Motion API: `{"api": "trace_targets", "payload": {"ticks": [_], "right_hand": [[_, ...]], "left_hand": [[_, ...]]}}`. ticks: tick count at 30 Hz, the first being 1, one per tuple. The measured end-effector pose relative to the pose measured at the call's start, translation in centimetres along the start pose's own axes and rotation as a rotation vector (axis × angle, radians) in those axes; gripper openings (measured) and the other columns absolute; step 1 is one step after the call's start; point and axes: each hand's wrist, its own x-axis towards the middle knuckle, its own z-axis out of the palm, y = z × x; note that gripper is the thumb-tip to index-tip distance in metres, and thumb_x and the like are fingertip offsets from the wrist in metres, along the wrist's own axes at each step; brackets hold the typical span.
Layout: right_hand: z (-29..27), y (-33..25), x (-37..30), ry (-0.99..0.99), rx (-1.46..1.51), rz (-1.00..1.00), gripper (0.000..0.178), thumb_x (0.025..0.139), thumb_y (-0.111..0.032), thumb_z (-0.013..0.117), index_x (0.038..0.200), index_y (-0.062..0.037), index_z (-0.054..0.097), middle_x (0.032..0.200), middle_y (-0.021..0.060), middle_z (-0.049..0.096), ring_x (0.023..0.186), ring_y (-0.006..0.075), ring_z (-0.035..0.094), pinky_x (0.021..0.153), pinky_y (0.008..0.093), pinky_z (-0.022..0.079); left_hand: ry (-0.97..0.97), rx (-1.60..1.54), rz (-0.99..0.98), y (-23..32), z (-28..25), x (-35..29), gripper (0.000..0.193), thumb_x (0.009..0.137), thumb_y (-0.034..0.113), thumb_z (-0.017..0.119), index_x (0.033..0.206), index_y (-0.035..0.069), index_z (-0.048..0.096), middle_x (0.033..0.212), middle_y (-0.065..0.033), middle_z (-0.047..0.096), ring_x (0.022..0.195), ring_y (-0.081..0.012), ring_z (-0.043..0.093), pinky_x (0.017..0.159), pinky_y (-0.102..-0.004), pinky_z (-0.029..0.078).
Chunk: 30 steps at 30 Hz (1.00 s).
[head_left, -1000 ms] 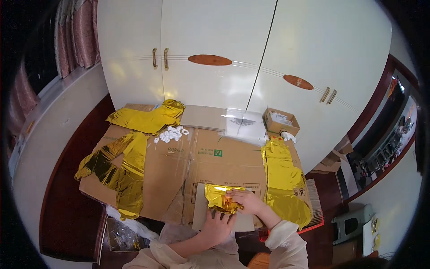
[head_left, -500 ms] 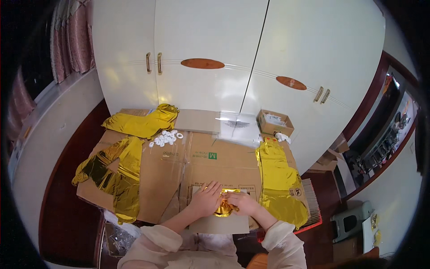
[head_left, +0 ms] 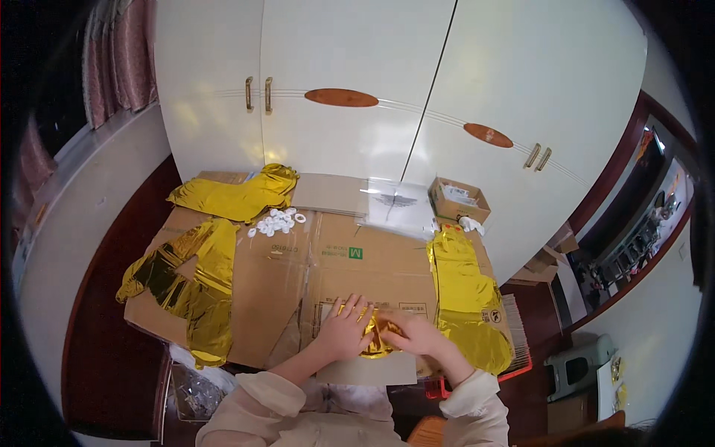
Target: Arranging and folding gold foil letter balloons on a cardboard surface for packaging.
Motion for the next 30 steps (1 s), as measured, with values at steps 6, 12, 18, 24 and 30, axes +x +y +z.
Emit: {"api": "trace_targets", "payload": {"ticks": [6, 12, 18, 24, 30], "right_hand": [[5.5, 1.0, 0.4, 0.272, -0.339, -0.071, 0.054, 0.094, -0.027, 0.054, 0.134, 0.0075, 0.047, 0.137, 0.0285, 0.049, 0.129, 0.0406, 0.047, 0.108, 0.0463, 0.037], [6.3, 1.5, 0.3, 0.258, -0.427, -0.016, 0.061, 0.094, -0.032, 0.052, 0.137, 0.0098, 0.043, 0.142, 0.0288, 0.044, 0.136, 0.0418, 0.039, 0.113, 0.0510, 0.029], [6.6, 1.6, 0.3, 0.269, -0.491, 0.044, 0.068, 0.092, -0.041, 0.052, 0.138, 0.0091, 0.043, 0.144, 0.0275, 0.043, 0.137, 0.0375, 0.039, 0.115, 0.0494, 0.026], [6.6, 1.6, 0.1, 0.287, -0.499, 0.080, 0.074, 0.091, -0.047, 0.051, 0.139, 0.0087, 0.043, 0.145, 0.0272, 0.043, 0.139, 0.0368, 0.038, 0.115, 0.0491, 0.025], [6.9, 1.7, -0.1, 0.330, -0.518, 0.173, 0.085, 0.087, -0.058, 0.051, 0.140, 0.0085, 0.041, 0.146, 0.0268, 0.041, 0.140, 0.0364, 0.036, 0.116, 0.0515, 0.022]], "left_hand": [[-0.004, 0.020, 0.013, 0.2, -0.4, -0.1, 0.061, 0.089, 0.042, 0.054, 0.137, 0.005, 0.051, 0.144, -0.0259, 0.043, 0.138, -0.0389, 0.036, 0.113, -0.0569, 0.024], [0.005, -0.013, 0.026, 0.2, -0.6, -0.1, 0.063, 0.088, 0.038, 0.053, 0.139, 0.000, 0.048, 0.144, -0.0266, 0.042, 0.138, -0.0390, 0.036, 0.113, -0.0568, 0.025], [0.043, 0.028, 0.007, 0.3, 0.2, -0.8, 0.072, 0.085, 0.044, 0.058, 0.134, -0.007, 0.049, 0.142, -0.0259, 0.046, 0.136, -0.0368, 0.040, 0.113, -0.0511, 0.027], [-0.144, 0.047, -0.116, 0.8, -1.2, -1.9, 0.077, 0.091, 0.050, 0.050, 0.139, -0.010, 0.041, 0.149, -0.0314, 0.032, 0.143, -0.0412, 0.026, 0.115, -0.0582, 0.018], [-0.223, 0.144, -0.225, 1.1, -2.6, -3.3, 0.081, 0.092, 0.055, 0.045, 0.142, -0.009, 0.037, 0.151, -0.0269, 0.031, 0.145, -0.0343, 0.026, 0.111, -0.0687, 0.012]]}}
